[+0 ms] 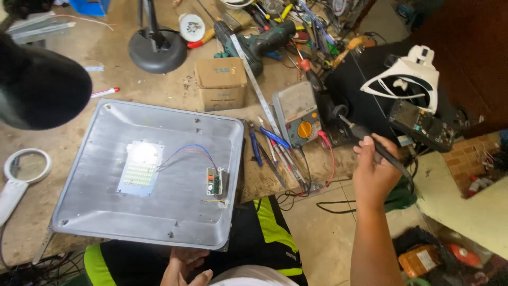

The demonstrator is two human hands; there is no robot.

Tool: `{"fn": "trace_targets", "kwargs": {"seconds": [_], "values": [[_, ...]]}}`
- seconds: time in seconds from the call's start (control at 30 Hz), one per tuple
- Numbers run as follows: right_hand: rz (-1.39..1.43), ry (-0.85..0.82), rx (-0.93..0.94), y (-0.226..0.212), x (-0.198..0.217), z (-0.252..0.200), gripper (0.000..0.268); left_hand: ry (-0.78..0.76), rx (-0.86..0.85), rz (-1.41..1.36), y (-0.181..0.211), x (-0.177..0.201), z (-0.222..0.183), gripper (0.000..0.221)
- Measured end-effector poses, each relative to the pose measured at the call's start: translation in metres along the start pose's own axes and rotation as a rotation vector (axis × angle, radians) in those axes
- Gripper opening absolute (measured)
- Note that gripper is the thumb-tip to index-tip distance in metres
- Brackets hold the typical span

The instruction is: Repairing an LED floodlight by soldering wires to a PCB, testing the circuit with a multimeter, and reassembling the unit.

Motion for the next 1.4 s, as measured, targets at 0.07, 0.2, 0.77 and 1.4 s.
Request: {"fn": "trace_targets", "kwargs": {"seconds": [0.07,0.2,0.77,1.4], "values": [[0.007,-0.027,-0.042,0.006,-0.015,0.009,0.021,0.032,-0.016,-0.232,0.021,-0.012,-0.007,0.08],[0.142,-0.083,-0.413,0.043,-0.049,0.015,0.028,0.279,-0.092,-0.507,0.1,-0.029,-0.042,0.07],[0.351,-0.105,-0.415,0.04,-0.043,-0.048,0.044,0.214,-0.158,-0.382,0.113,0.096,-0.015,0.051],[-0.667,-1.256,0.271,-0.198,-0.275,0.032,0.119,0.318,-0.169,-0.216,0.188,0.118,-0.012,0.036]]}}
Point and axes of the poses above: each hand's wrist, its own z-axis towards the middle knuckle, its own x-axis out of the back of the hand, y = z × x, the point moved 8 cm from there along z, towards the middle knuckle, and after that the axes turned 7 degrees about -z, right-handed, at the moved point
